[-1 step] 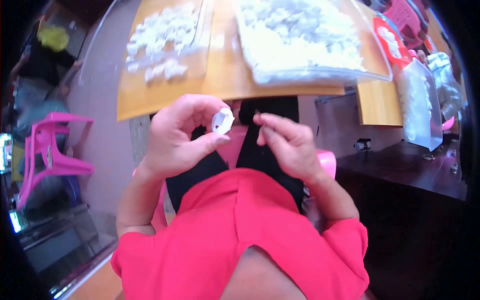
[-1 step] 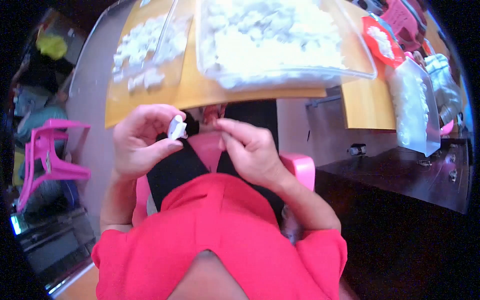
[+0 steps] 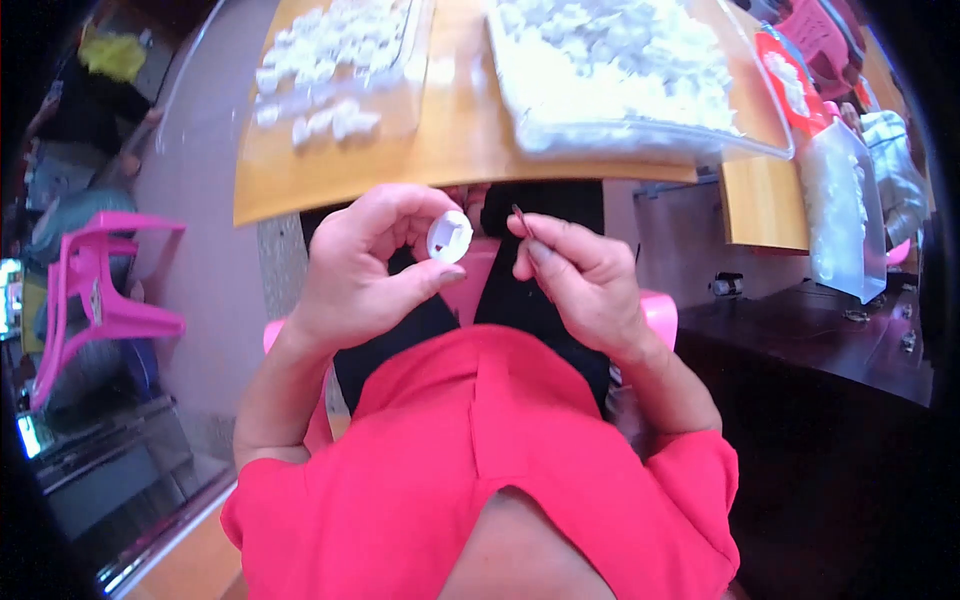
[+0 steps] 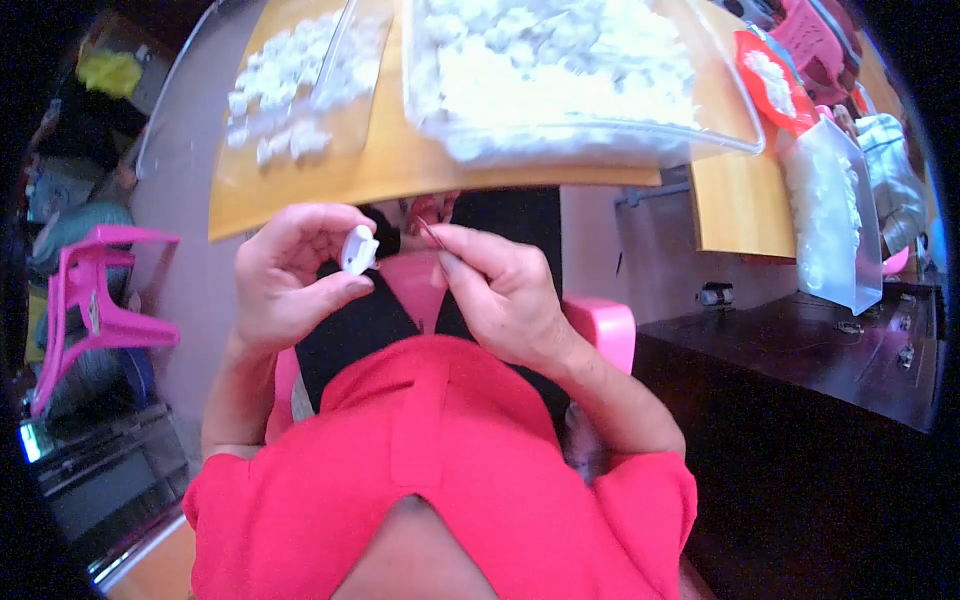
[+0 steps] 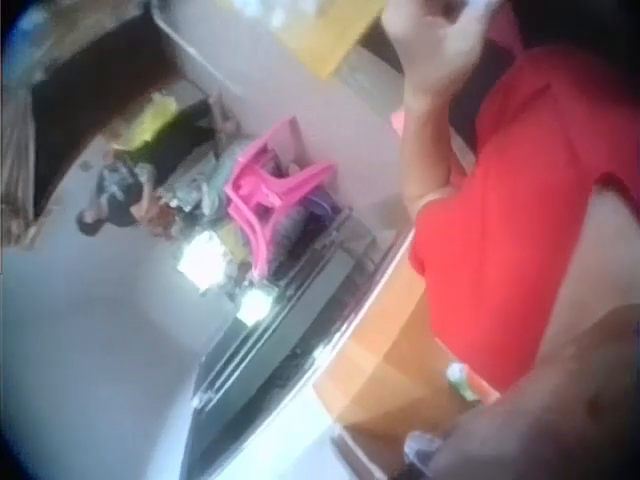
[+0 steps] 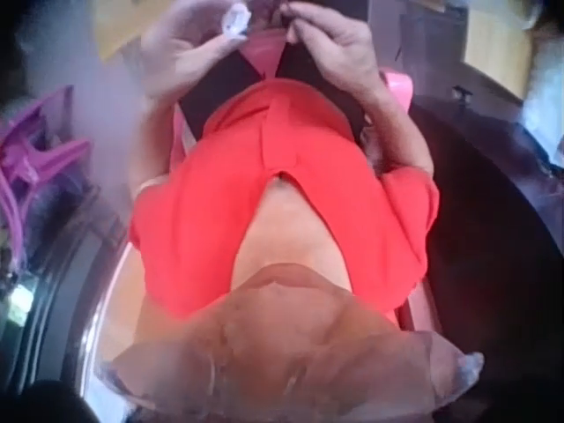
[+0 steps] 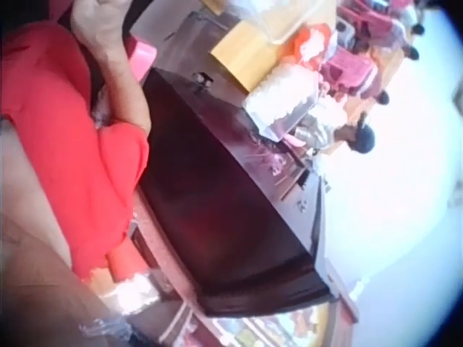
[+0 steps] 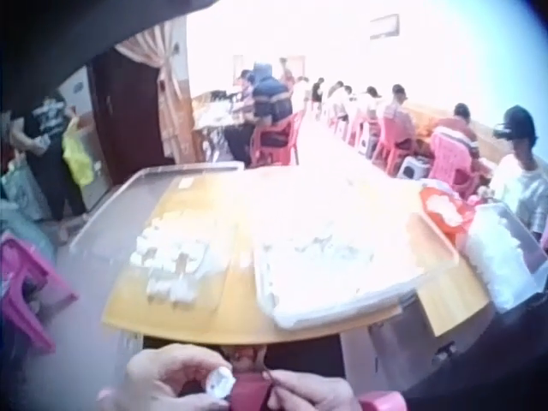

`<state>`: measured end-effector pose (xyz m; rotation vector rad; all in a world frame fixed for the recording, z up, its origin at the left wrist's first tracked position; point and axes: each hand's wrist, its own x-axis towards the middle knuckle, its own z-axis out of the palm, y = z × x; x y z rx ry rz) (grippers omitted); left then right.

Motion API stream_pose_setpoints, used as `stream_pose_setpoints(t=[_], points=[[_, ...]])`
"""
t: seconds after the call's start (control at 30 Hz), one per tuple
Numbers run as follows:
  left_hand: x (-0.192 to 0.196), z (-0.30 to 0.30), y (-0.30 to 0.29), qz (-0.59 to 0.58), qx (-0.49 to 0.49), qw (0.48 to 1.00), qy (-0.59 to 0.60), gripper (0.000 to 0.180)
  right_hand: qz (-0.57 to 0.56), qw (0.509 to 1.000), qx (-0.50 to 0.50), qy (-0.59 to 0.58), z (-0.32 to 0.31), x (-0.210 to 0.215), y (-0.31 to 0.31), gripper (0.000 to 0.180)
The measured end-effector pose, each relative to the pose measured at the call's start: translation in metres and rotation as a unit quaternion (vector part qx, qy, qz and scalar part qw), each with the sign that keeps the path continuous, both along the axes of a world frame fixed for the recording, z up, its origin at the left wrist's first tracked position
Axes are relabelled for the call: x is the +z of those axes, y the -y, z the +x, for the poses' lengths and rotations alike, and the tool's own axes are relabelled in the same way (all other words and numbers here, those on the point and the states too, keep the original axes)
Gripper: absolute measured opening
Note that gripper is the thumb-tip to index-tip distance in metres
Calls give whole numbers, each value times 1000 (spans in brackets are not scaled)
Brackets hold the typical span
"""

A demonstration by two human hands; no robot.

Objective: The person processes plastic components by taking pieces from a container, working on their inner slots using a small pointed tool, and placing them into a tray.

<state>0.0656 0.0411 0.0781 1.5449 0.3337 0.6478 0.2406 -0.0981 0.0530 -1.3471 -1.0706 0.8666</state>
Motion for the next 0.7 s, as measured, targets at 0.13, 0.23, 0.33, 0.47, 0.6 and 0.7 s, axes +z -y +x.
stream_pose_setpoints(t=[0.13,0.23,0.33,0.47,0.6,0.7], points=[[-32,-15,3,79,13,997,-7,39,56,997,6,51,-33,2,-19,24],[-46,-23,8,42,28,998,47,41,82,991,-8,107,-44,-7,-30,24],[-46,-30,14,-11,51,997,64,40,83,986,-14,141,-51,-8,-34,24],[-54,-39,17,-105,38,991,80,41,106,975,-20,193,-58,-7,-34,24],[-61,-41,21,-234,18,967,102,46,88,978,1,187,-61,-9,-32,23],[-62,-42,22,-222,26,973,58,43,91,973,1,212,-53,-13,-28,28]])
